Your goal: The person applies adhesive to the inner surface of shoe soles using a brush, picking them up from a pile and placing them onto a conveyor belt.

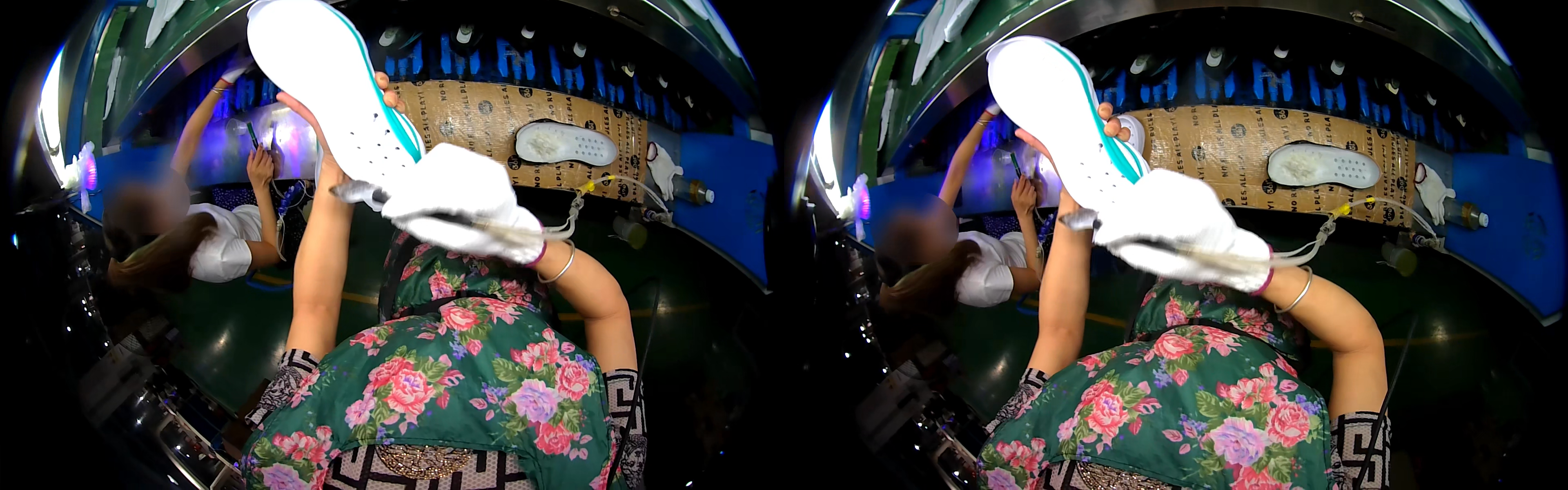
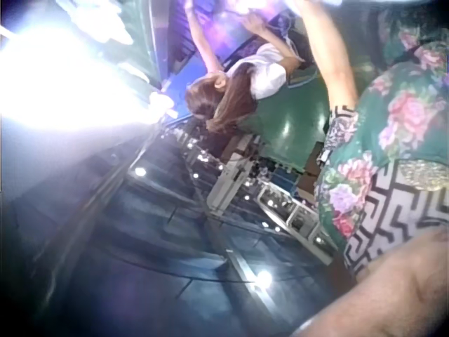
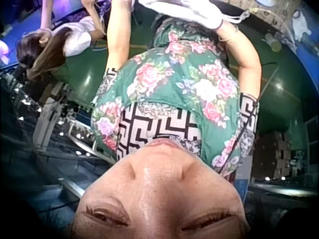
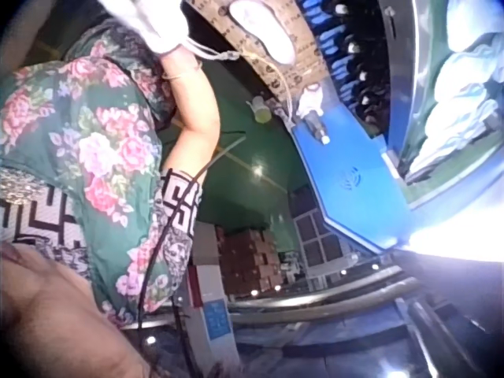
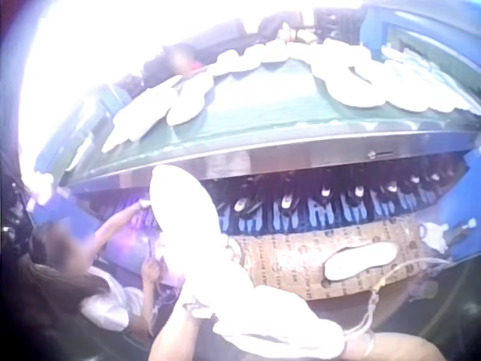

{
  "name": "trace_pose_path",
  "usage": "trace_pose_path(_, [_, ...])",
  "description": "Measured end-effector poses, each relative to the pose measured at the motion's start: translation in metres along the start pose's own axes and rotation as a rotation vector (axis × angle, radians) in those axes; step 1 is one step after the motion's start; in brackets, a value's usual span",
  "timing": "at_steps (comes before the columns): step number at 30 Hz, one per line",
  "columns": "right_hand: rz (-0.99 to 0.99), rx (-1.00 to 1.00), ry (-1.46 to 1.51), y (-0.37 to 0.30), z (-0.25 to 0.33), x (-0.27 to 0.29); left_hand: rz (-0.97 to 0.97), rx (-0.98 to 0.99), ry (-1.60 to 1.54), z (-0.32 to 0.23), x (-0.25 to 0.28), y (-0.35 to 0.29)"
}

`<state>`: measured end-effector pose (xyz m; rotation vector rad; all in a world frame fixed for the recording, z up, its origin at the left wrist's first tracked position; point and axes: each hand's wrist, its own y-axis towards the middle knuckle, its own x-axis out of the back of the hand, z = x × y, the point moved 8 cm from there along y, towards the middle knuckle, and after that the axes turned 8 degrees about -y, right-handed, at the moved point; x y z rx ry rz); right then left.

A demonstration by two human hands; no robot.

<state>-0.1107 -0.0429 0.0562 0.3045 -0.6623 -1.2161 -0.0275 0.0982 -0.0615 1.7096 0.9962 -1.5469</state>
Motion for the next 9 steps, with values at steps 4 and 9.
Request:
trace_pose_path(4, [-0.046,0.025,-0.283,0.001,-0.006,-0.002,0.063,0.122,0.118,-0.005,0.012,0.01])
trace_pose_path(9, [0.072,-0.032,0.045,-0.005,-0.005,-0.015,0.185,0.223,0.081,-0.002,0.001,0.018])
